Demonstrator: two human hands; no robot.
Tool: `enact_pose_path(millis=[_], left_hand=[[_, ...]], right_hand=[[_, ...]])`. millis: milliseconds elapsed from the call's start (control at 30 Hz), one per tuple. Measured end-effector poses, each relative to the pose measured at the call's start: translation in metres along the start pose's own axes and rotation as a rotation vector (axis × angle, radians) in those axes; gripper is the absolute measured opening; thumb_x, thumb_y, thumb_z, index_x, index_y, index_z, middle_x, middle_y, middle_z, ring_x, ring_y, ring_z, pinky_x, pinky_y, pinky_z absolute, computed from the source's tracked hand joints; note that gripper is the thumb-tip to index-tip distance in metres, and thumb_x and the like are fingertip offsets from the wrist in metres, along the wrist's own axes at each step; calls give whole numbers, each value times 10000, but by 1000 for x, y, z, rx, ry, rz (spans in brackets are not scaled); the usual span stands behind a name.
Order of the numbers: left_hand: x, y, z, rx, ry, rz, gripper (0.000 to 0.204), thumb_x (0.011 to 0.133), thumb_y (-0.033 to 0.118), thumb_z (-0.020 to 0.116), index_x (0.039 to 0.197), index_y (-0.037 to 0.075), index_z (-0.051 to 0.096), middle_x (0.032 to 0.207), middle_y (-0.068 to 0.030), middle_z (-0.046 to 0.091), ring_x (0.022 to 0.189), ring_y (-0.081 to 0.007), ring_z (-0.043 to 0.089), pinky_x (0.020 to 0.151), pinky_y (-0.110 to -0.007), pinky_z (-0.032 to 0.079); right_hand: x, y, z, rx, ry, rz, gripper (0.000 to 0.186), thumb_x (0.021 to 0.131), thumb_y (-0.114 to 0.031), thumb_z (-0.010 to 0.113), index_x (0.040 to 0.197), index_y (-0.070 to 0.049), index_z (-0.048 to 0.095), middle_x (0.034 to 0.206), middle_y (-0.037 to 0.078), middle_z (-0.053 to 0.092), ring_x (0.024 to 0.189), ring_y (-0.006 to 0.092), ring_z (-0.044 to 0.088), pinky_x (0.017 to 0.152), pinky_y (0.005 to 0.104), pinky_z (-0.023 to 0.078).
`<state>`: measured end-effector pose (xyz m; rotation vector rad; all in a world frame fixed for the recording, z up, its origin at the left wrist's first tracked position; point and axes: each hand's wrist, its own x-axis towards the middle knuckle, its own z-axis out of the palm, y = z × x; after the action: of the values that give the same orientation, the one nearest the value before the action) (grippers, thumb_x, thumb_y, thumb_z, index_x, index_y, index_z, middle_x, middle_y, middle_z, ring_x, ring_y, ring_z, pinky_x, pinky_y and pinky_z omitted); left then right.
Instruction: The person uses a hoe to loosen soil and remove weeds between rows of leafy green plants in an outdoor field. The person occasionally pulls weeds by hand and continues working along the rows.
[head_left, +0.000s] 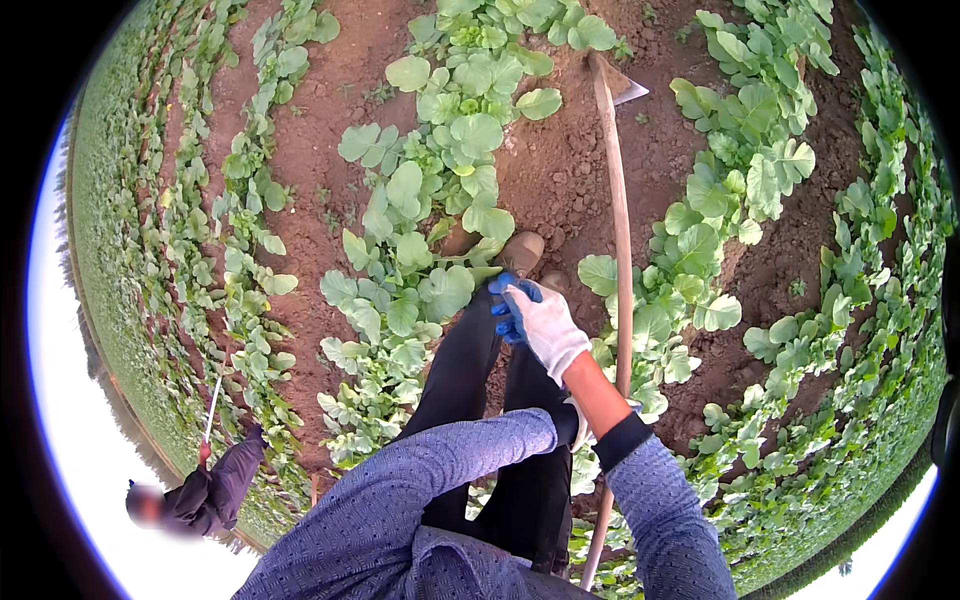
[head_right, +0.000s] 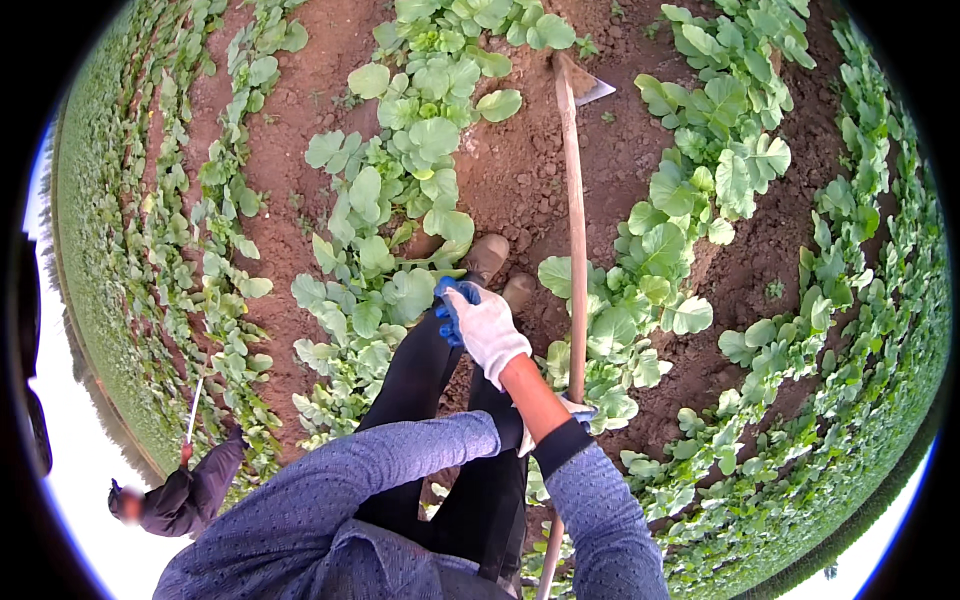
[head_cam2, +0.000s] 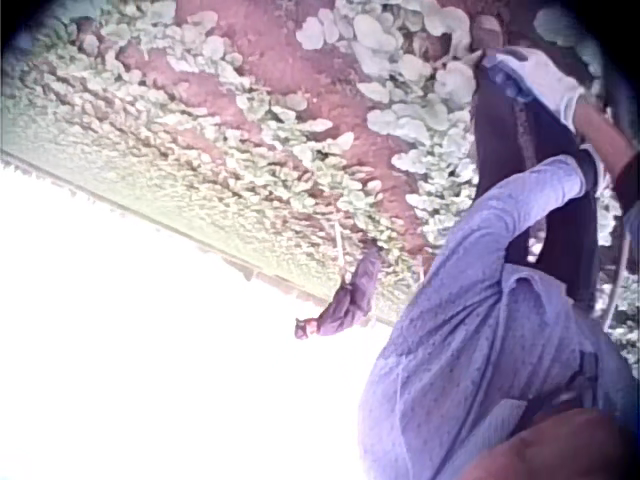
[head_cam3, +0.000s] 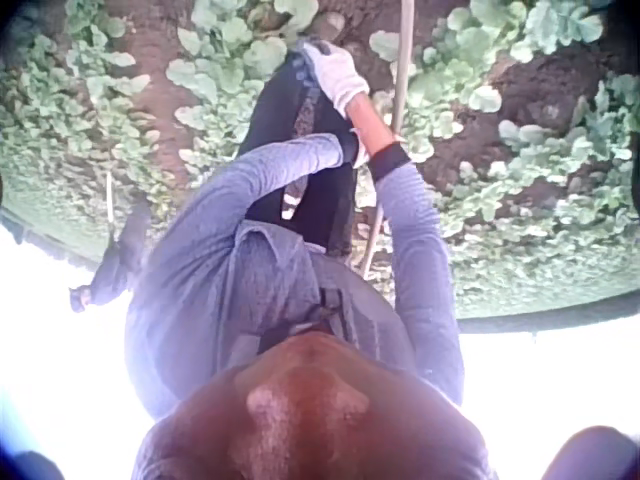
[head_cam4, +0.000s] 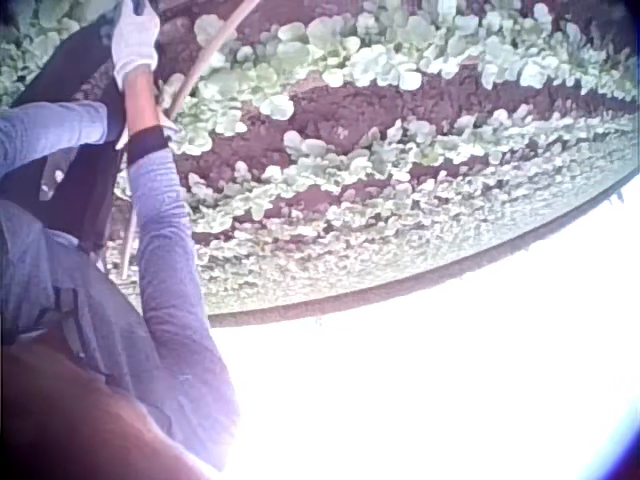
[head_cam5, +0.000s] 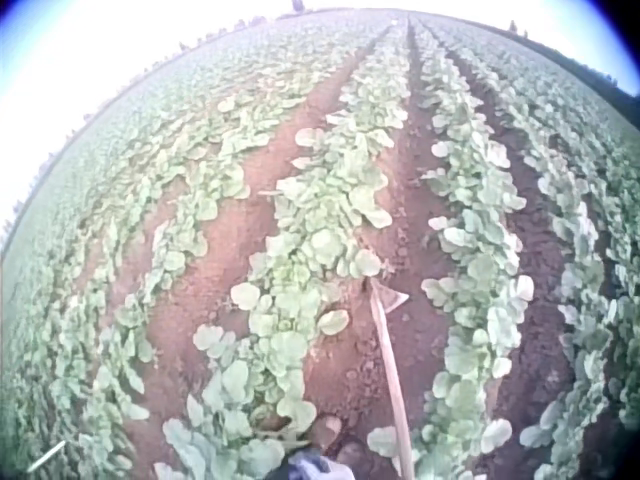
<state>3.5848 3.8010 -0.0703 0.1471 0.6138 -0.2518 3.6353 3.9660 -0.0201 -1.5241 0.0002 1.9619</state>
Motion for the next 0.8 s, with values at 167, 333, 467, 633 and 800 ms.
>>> enact_pose_path(millis=[167,333,467,633,800], left_hand=[[32,-8,-40,158,130,-23,185,952,136,474,966,21,618,837,-104,639,714,-242,620,667,-394,512],[40,-23,-62,153,179,-29,163,941,124,478,942,29,611,821,-96,630,700,-237,613,647,-386,505],[40,-27,-65,131,209,-34,147,932,115,482,923,36,606,808,-90,622,689,-233,608,631,-380,499],[45,-23,-56,92,234,-6,129,921,103,487,900,45,599,792,-82,613,675,-228,601,612,-372,491],[59,-13,-41,117,233,39,114,910,91,491,876,53,593,776,-74,604,661,-223,594,592,-364,483]], right_hand=[[196,27,40,209,-39,216,326,919,-396,595,1013,-84,615,782,75,643,590,182,603,522,304,502],[334,56,68,426,108,384,333,902,-430,610,907,-99,568,718,72,598,547,189,572,493,321,504],[376,70,80,575,61,285,188,907,-232,621,804,-91,551,651,32,565,486,150,532,417,257,442],[355,71,53,288,21,279,160,908,-208,625,822,-92,555,638,19,561,436,120,471,378,249,378],[327,50,-7,56,-13,391,136,897,-175,624,806,-88,573,646,19,554,454,122,466,414,254,379]])
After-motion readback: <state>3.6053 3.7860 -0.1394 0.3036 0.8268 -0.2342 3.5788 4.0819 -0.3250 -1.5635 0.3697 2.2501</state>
